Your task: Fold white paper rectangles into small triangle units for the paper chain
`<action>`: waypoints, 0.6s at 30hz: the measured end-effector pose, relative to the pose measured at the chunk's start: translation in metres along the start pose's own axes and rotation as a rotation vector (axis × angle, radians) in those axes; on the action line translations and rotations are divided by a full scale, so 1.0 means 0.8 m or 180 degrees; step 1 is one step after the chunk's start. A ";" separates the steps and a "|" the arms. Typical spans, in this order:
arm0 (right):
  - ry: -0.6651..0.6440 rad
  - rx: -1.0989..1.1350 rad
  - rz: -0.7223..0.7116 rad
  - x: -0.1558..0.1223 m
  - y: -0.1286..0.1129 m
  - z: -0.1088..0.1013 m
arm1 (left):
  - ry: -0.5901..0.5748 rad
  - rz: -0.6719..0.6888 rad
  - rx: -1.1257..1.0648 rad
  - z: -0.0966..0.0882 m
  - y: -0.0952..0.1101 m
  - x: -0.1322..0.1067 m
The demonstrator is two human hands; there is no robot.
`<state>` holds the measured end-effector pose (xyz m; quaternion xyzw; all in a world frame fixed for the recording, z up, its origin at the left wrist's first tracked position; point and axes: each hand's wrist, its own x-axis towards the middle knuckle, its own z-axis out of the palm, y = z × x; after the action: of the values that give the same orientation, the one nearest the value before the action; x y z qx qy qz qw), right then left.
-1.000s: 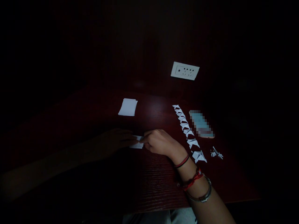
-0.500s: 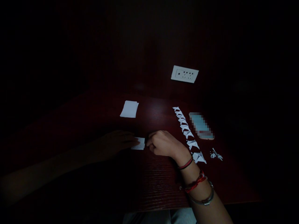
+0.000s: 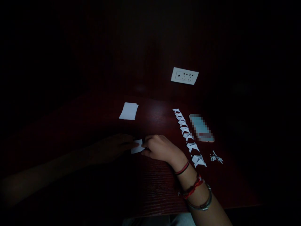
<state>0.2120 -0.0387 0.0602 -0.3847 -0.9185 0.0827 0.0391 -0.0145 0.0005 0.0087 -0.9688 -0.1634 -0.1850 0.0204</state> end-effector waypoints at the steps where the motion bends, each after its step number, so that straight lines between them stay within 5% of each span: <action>1: -0.0001 -0.0046 0.0039 0.000 -0.001 0.000 | 0.0045 -0.0044 -0.0099 -0.001 -0.001 0.000; 10: 0.0113 -0.0444 0.0390 -0.002 -0.002 0.001 | 0.0157 -0.0149 -0.0610 -0.004 -0.001 -0.001; 18: 0.0196 -0.0417 0.0207 -0.002 0.002 0.006 | 0.0070 -0.0033 -0.0417 -0.006 0.000 -0.001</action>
<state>0.2133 -0.0393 0.0555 -0.4185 -0.9073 0.0117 0.0394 -0.0172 -0.0001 0.0131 -0.9651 -0.1558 -0.2061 -0.0422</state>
